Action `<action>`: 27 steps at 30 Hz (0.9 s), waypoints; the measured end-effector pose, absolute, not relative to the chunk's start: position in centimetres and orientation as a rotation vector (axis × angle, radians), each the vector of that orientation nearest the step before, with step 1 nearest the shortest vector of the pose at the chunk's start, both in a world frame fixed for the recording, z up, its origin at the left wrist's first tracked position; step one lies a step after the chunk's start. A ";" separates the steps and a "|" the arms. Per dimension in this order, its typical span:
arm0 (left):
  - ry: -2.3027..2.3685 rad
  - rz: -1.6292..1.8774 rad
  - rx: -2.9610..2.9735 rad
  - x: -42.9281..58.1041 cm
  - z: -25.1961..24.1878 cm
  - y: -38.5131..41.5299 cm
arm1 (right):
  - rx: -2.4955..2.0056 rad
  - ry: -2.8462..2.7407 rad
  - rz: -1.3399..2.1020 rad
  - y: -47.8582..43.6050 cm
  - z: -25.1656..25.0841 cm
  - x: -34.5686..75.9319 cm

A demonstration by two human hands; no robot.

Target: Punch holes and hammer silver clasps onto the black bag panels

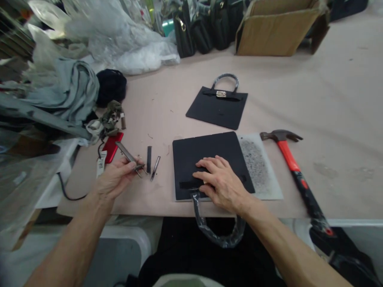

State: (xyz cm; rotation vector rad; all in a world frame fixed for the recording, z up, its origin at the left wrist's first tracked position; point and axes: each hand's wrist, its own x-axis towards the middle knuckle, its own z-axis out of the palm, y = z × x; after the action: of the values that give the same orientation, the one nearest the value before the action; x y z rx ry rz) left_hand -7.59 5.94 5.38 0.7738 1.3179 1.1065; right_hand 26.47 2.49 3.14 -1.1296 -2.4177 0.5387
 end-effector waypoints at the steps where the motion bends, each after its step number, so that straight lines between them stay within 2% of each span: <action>1: 1.282 1.125 0.767 -6.4 5.0 5.1 | -1.112 -2.442 0.545 2.5 3.1 26.5; 9: 1.157 1.219 1.109 0.6 2.5 1.8 | -1.074 -2.465 0.577 2.7 2.9 26.8; 16: 1.159 1.149 1.552 1.4 2.5 1.0 | -1.089 -2.432 0.582 2.6 2.8 26.8; 27: 1.125 1.169 1.685 1.9 2.1 0.8 | -1.091 -2.407 0.584 2.6 2.8 26.7</action>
State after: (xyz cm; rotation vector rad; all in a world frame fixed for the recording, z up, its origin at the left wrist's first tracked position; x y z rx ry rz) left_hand 1.92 0.80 2.10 1.6848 1.1251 1.1692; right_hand 26.73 2.64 2.78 -1.0905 -2.4070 0.5835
